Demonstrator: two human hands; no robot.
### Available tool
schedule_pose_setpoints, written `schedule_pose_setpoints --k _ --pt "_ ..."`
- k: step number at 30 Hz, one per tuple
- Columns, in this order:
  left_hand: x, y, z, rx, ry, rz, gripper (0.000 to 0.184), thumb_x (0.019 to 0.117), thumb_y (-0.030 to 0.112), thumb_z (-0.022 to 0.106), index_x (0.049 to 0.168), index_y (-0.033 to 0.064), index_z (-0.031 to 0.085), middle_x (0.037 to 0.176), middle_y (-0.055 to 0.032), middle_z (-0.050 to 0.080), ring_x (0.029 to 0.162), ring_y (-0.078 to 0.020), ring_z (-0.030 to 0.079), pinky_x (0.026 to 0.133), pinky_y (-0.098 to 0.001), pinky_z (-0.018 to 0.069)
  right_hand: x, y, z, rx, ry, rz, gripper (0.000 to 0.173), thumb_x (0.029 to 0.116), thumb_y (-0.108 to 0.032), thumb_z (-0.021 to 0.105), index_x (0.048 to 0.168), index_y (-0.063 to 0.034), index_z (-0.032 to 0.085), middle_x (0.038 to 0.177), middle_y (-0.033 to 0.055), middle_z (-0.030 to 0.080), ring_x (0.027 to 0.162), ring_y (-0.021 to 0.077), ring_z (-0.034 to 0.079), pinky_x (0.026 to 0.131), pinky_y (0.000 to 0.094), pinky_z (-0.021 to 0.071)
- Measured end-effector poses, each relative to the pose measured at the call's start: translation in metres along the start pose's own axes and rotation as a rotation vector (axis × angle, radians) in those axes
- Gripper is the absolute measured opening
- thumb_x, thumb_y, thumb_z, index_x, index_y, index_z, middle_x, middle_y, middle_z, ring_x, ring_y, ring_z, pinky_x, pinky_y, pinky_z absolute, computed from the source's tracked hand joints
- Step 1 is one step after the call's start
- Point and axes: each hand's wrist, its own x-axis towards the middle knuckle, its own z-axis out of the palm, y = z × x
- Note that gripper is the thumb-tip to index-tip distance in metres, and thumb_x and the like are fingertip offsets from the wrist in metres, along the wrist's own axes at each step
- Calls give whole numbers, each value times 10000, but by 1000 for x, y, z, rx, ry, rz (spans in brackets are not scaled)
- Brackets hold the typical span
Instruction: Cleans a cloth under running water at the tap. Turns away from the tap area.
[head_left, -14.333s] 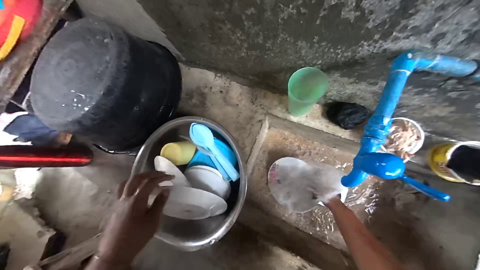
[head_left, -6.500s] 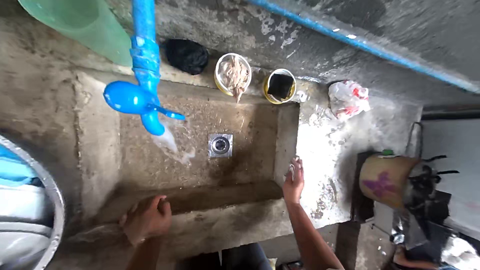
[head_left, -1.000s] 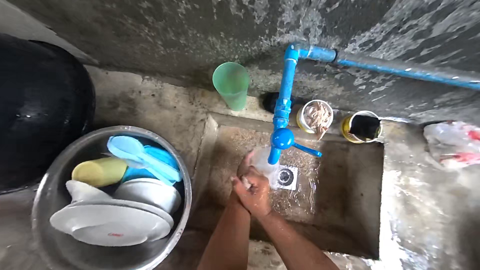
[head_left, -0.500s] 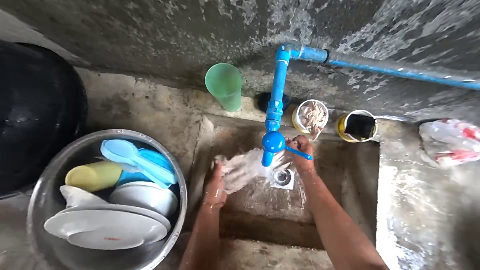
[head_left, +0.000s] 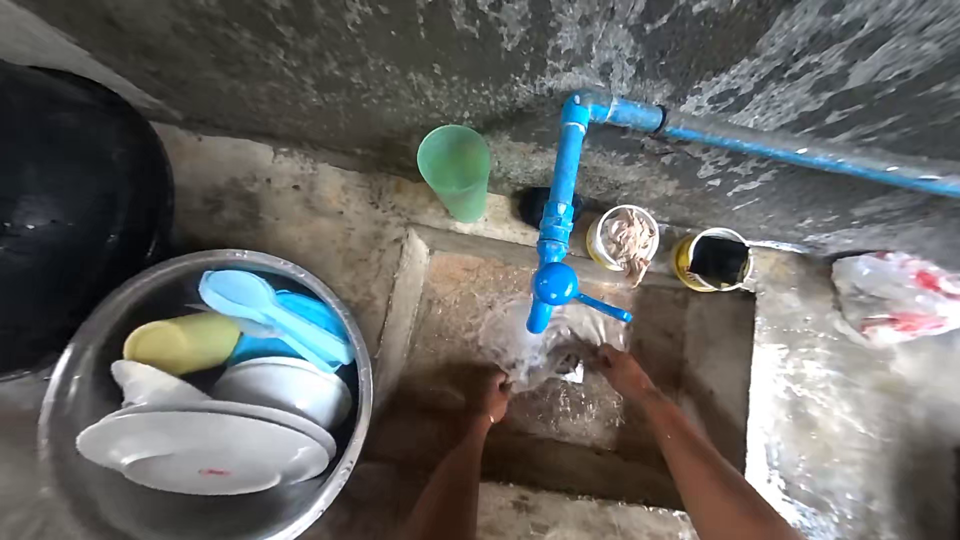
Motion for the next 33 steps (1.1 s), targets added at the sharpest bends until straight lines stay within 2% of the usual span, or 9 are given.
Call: schedule_pose_setpoints --k 5,9,12,19,23,26,28,31,33 --pt "-25 -2 -14 -438 431 105 369 1061 247 547 1253 -55 635 1155 -226 679 1071 -291 660 990 -467 507 -36 -47 -26 198 374 -138 335 1051 -258 570 1143 61 615 961 216 669 897 342 666 839 531 532" --pt "-58 46 -64 -491 507 115 423 1082 251 501 1367 -57 555 1263 -249 634 1175 -290 615 1046 -444 465 -47 -101 -45 61 349 -266 656 884 -254 759 1469 -66 529 1510 250 478 1437 498 361 1098 755 281" --pt "-78 76 -85 -387 455 210 368 1072 198 485 1322 -51 590 1208 -230 657 1124 -277 638 1010 -448 491 -48 -146 -16 179 29 -457 991 749 -226 891 1558 3 366 1603 269 342 1496 416 315 1218 574 278" --pt "-134 72 -117 -516 677 396 239 1013 271 606 979 55 705 805 16 636 738 -41 595 721 -248 518 -21 -144 23 219 70 -349 539 987 -113 629 1422 155 459 1413 331 535 1349 379 519 1166 456 385" --pt "-125 41 -117 -150 441 -4 642 980 393 653 1504 71 472 1443 -191 564 1342 -343 538 1114 -550 431 -49 -157 -2 345 155 -441 512 876 -52 732 1312 140 545 1227 275 642 1140 291 632 1023 452 505" --pt "-84 35 -87 -167 356 174 965 828 329 847 1584 37 322 1597 -267 341 1478 -427 330 1191 -588 302 -69 -175 -2 307 180 -645 474 837 -105 759 1231 115 613 1117 251 686 1040 277 673 942 478 543" --pt "-61 40 -69 -395 417 430 744 793 84 846 1439 -63 506 1463 -278 514 1381 -376 479 1190 -472 351 -88 -181 -10 361 161 -648 480 857 -44 741 1269 133 569 1131 203 682 1043 175 664 957 390 546" --pt "-58 52 -72 -533 400 500 462 887 -35 699 1318 -128 562 1261 -312 630 1208 -387 612 1087 -487 452 -86 -155 -21 672 153 -699 461 805 94 672 1218 -23 504 999 -149 663 939 -92 634 877 170 555" --pt "-55 53 -75 -522 465 565 452 874 -52 685 1300 -112 548 1230 -293 633 1154 -365 638 1032 -487 505 -70 -133 -23 849 46 -657 480 806 143 604 1184 -147 547 979 -194 710 907 -47 675 828 220 597"
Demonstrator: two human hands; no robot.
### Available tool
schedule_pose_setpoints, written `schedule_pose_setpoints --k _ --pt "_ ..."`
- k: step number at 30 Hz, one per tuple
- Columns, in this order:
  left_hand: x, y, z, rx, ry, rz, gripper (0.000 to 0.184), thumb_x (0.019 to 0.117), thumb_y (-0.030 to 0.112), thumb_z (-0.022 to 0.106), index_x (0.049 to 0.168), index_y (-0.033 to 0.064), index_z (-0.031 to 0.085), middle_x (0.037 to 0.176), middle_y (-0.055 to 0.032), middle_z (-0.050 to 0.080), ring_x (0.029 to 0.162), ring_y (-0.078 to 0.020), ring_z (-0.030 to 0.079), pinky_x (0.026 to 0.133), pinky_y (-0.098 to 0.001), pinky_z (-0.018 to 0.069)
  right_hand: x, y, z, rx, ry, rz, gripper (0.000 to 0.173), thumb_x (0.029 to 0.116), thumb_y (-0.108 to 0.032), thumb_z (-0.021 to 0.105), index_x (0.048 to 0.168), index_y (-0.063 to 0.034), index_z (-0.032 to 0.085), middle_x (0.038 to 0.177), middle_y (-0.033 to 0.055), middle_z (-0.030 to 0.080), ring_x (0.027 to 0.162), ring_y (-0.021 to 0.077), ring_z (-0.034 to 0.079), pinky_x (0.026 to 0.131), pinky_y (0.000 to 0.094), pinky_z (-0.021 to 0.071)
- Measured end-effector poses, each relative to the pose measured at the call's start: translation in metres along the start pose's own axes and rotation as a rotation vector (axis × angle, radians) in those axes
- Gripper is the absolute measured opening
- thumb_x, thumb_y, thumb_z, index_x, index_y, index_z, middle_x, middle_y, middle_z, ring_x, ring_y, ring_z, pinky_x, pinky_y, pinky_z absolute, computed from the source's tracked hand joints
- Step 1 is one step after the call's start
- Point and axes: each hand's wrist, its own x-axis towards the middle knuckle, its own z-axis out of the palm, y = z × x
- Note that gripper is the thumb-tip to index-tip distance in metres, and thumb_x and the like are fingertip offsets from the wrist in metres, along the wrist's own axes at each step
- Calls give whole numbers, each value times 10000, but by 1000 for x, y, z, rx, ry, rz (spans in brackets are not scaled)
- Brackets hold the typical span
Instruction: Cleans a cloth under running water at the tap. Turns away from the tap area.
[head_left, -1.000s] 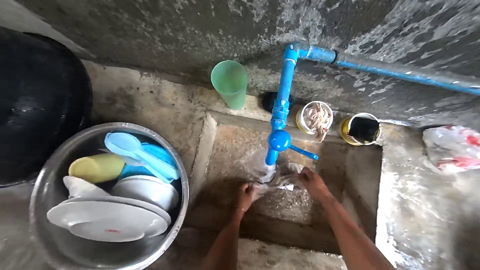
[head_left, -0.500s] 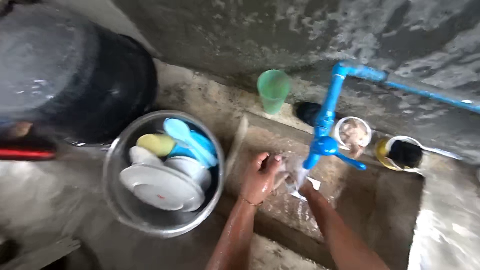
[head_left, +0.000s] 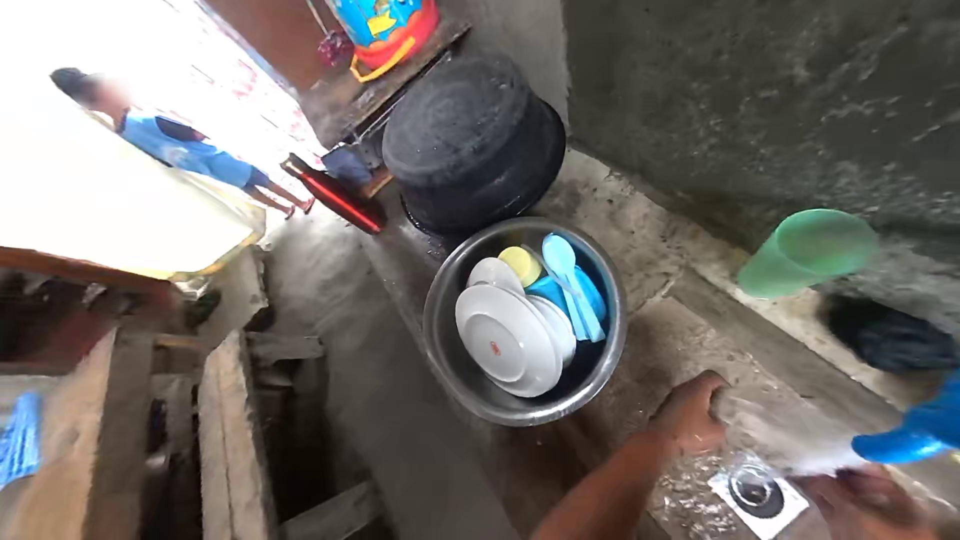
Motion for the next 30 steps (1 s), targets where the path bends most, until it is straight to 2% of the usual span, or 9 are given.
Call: schedule_pose_setpoints --k 2,4,7,12,16,20,22,26,30 --pt "-2 12 -3 61 6 134 518 810 -103 714 1305 -105 562 1280 -277 616 1187 -352 627 1046 -463 505 -2 11 -4 110 13 223 400 962 52 475 1344 -57 424 1063 -41 654 941 99 693 816 368 630" --pt "-8 25 -2 119 -55 235 573 778 -128 726 1328 -79 576 1314 -257 619 1231 -344 613 1082 -461 484 -1 15 5 321 10 433 373 1100 -234 222 1445 -123 311 1169 46 643 1013 226 700 833 500 614" --pt "-19 28 12 39 -35 328 351 830 -91 668 1177 -137 657 1189 -295 660 1160 -378 636 1043 -478 492 7 5 29 565 80 507 577 1048 -583 93 1176 -224 525 953 -23 731 837 159 720 675 423 617" --pt "-24 21 44 -107 325 238 381 858 186 688 1131 -79 664 1376 -292 529 1327 -423 468 1142 -525 370 -1 3 77 451 329 178 182 1055 -102 365 1108 -73 537 858 -56 679 784 3 665 718 222 589" --pt "-13 39 58 -435 487 -48 241 1015 178 581 1012 -57 635 952 -131 640 890 -175 623 842 -357 534 4 -5 92 -52 549 46 436 982 -77 611 1339 130 471 1176 169 625 1048 88 629 955 287 533" --pt "-24 55 59 -633 410 -220 322 1088 129 413 1162 -95 632 1037 -174 672 949 -174 634 918 -368 522 6 -26 85 -299 525 62 611 898 -200 772 1318 155 507 1167 278 653 1071 282 664 1000 456 519" --pt "-35 60 59 -677 387 -233 307 1078 86 401 1163 -95 634 1073 -172 669 991 -171 624 946 -354 507 0 -32 82 -463 436 -44 476 925 -182 712 1171 207 591 1045 346 672 978 387 685 934 559 520" --pt "-58 78 46 -827 169 -422 322 1101 242 396 1111 40 646 938 -55 655 841 -133 620 786 -341 531 -17 -37 77 -596 250 -394 235 879 -63 617 707 96 630 666 174 631 630 226 627 635 435 537" --pt "-73 71 46 -913 168 -554 322 1099 312 400 1006 97 621 804 -8 615 713 -117 603 666 -315 521 -34 -33 73 -636 133 -442 240 870 -125 613 693 30 661 684 122 660 647 187 651 633 379 552"
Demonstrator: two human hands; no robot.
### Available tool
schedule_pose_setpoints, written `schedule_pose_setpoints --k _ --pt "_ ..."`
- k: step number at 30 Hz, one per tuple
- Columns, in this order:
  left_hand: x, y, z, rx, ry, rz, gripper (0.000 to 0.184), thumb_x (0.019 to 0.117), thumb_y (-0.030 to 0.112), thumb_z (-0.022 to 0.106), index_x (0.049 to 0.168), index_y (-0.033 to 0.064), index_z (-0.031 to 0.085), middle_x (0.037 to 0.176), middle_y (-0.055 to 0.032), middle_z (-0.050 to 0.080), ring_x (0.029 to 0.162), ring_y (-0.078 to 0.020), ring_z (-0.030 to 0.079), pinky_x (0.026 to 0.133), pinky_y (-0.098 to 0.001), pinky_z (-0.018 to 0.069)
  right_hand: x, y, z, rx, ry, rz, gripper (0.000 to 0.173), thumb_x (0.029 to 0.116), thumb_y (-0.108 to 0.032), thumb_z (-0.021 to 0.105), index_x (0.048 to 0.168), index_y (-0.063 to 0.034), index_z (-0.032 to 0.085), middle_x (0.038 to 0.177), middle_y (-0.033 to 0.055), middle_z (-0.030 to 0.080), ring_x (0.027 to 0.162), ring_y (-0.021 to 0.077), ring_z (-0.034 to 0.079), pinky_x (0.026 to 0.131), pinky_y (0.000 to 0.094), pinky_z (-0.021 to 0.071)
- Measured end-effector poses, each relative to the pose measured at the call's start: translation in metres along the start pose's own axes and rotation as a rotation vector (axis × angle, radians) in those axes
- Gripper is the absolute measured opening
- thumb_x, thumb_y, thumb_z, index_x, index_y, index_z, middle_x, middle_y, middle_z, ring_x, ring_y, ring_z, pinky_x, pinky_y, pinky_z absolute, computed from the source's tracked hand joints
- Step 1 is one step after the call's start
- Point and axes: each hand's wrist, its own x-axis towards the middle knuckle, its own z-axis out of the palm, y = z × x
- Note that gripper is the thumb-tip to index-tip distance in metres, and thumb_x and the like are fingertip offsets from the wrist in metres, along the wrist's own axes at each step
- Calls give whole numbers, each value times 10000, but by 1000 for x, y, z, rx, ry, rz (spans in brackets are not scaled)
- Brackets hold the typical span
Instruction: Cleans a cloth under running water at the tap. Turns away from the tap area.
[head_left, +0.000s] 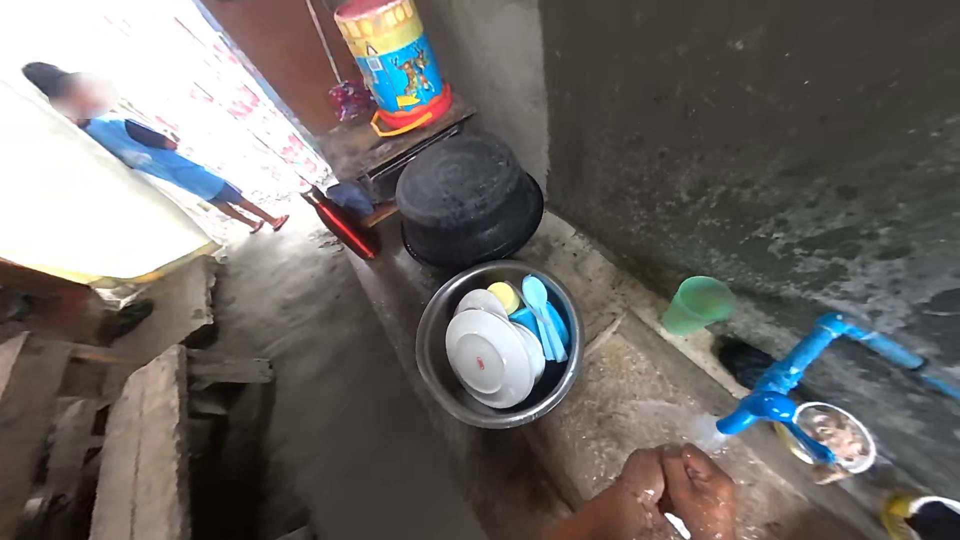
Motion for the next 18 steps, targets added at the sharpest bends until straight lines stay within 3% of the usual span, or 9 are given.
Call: schedule_pose_setpoints --k 1,2,3,5,7,9,11,15,18 --pt "-4 -3 -6 43 66 60 318 1101 290 411 1056 70 636 860 -25 627 765 -118 603 712 -315 518 -3 -3 -5 27 -81 73 222 897 -135 627 779 49 662 706 110 652 638 152 626 618 345 536" --pt "-8 -5 -15 91 139 142 322 1090 258 465 1118 2 659 963 -93 656 870 -162 610 820 -365 517 -5 -6 -14 85 -178 189 239 933 -125 648 992 107 654 803 145 671 672 154 632 636 343 546" --pt "-14 -7 -25 137 212 201 325 1064 256 537 1133 -37 661 1033 -155 671 944 -215 624 889 -420 515 -4 -7 -28 162 -254 330 404 961 -86 643 1276 142 536 1006 229 687 799 213 688 724 395 591" --pt "-34 -7 -50 183 301 275 321 1009 229 644 1109 -76 644 1073 -202 653 984 -255 615 919 -449 501 0 -6 -59 305 -183 488 701 960 16 599 1549 68 222 1325 300 556 1034 289 686 834 458 603" --pt "-58 -5 -84 198 307 358 248 948 148 707 1052 -62 626 1106 -169 657 1031 -224 619 949 -408 506 10 -14 -91 386 0 398 774 967 4 532 1595 19 81 1466 263 434 1150 227 621 893 402 576" --pt "-85 -4 -125 196 278 432 204 899 67 718 1025 -50 610 1157 -149 683 1075 -207 651 974 -396 526 20 -31 -111 430 102 285 708 1004 -82 475 1598 16 101 1519 190 397 1207 134 579 958 326 542" --pt "-110 0 -168 159 297 499 166 877 1 705 980 -45 584 1141 -146 706 1047 -213 687 943 -406 561 26 -55 -114 427 132 227 587 1016 -79 474 1542 69 261 1510 151 436 1243 99 574 1027 299 524" --pt "-165 14 -264 73 483 655 219 829 -90 638 1009 -45 521 1093 -152 695 1005 -211 698 889 -391 587 29 -90 -67 262 355 281 457 995 -58 551 1413 111 480 1384 247 554 1142 169 608 983 334 517" --pt "-216 27 -335 129 581 688 284 848 -59 650 1112 -61 547 1112 -156 697 1024 -216 698 910 -390 586 27 -97 -35 670 584 368 439 1118 -221 278 1481 12 360 1380 122 538 1147 161 621 952 349 548"
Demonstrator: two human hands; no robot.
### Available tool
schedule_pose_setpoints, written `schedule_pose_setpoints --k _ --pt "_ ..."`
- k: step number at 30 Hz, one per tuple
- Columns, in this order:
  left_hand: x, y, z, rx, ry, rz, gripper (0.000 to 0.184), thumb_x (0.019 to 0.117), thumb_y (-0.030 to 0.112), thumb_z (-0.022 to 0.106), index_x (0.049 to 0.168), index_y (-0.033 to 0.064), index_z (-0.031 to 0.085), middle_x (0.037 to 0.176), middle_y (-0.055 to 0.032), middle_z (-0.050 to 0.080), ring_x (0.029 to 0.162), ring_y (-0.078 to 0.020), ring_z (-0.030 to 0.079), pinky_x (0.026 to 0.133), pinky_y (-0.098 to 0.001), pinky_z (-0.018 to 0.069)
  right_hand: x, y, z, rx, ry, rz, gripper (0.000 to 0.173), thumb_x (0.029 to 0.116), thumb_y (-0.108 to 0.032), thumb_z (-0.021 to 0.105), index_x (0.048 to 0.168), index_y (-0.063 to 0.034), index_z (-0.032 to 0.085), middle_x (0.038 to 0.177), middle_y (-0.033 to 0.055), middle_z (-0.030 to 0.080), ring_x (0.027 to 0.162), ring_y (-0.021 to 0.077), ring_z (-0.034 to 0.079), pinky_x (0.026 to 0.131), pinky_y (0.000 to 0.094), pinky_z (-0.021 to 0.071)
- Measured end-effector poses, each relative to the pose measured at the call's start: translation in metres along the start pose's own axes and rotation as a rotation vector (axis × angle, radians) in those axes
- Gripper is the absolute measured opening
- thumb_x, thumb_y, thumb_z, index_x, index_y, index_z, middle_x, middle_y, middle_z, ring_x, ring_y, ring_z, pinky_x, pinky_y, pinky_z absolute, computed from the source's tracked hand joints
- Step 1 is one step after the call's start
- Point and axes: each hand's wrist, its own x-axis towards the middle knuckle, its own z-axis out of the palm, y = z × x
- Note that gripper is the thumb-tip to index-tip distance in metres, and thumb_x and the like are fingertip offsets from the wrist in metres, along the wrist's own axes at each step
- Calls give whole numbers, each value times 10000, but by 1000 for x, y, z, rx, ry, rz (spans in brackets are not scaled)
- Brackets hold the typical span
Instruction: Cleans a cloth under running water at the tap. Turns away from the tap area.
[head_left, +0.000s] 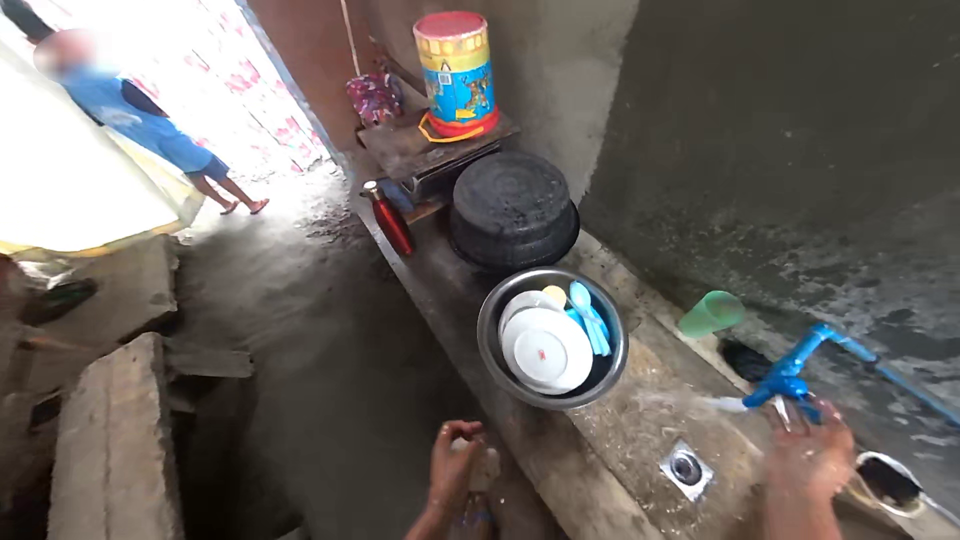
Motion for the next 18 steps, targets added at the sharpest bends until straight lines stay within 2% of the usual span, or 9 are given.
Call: schedule_pose_setpoints --k 1,3,4,6,10,12,14,16,18 --pt "3 6 -24 38 12 23 301 852 -31 661 1131 -66 555 1121 -158 698 1025 -214 698 914 -391 583 -3 5 6 135 79 89 454 1131 -326 215 1455 -57 385 1295 71 589 1075 139 639 898 347 549" --pt "8 16 -59 101 52 38 298 850 12 662 1124 -59 571 1122 -147 697 1009 -191 693 900 -378 581 3 32 12 316 133 300 366 1108 -418 249 1204 -149 476 963 -2 568 828 125 606 755 370 545" --pt "11 21 -70 132 69 26 282 846 17 651 1109 -56 577 1113 -142 685 992 -177 677 884 -367 570 8 51 14 420 81 408 372 1107 -430 242 1183 -136 456 960 24 543 857 165 606 802 420 551" --pt "14 31 -69 188 71 -22 254 828 7 632 1072 -48 585 1070 -127 630 931 -166 624 823 -355 541 20 82 25 549 -30 523 474 1106 -449 186 1119 -101 507 943 44 665 878 184 691 815 390 596" --pt "26 20 -11 282 -92 -90 266 820 -29 694 1072 -49 609 1084 -164 613 979 -229 602 847 -405 522 39 99 43 712 -61 413 348 1130 -268 222 1015 -118 514 828 -6 660 804 115 693 776 286 603" --pt "38 -3 26 387 -82 -109 463 838 140 783 1232 -22 602 1236 -231 605 1160 -355 574 975 -521 486 52 104 38 845 -49 377 421 1129 -332 202 969 -130 535 826 -18 680 830 112 708 790 284 609" --pt "34 -23 62 539 3 -127 714 870 380 787 1419 6 524 1456 -299 477 1350 -503 427 1068 -678 364 61 107 27 923 -81 395 491 1107 -396 160 951 -129 542 859 -9 692 887 126 710 820 303 601" --pt "5 -32 104 675 -35 -24 645 936 372 697 1432 -4 530 1548 -303 390 1427 -533 337 1124 -713 265 72 113 19 885 -194 422 536 1099 -386 147 928 -134 588 855 -9 704 882 113 706 805 280 595" --pt "-34 -33 158 685 -261 72 495 959 263 656 1371 -5 596 1521 -267 455 1424 -479 388 1164 -649 274 74 116 14 767 -240 461 521 1119 -409 174 951 -183 612 898 -42 747 929 87 727 836 271 606"
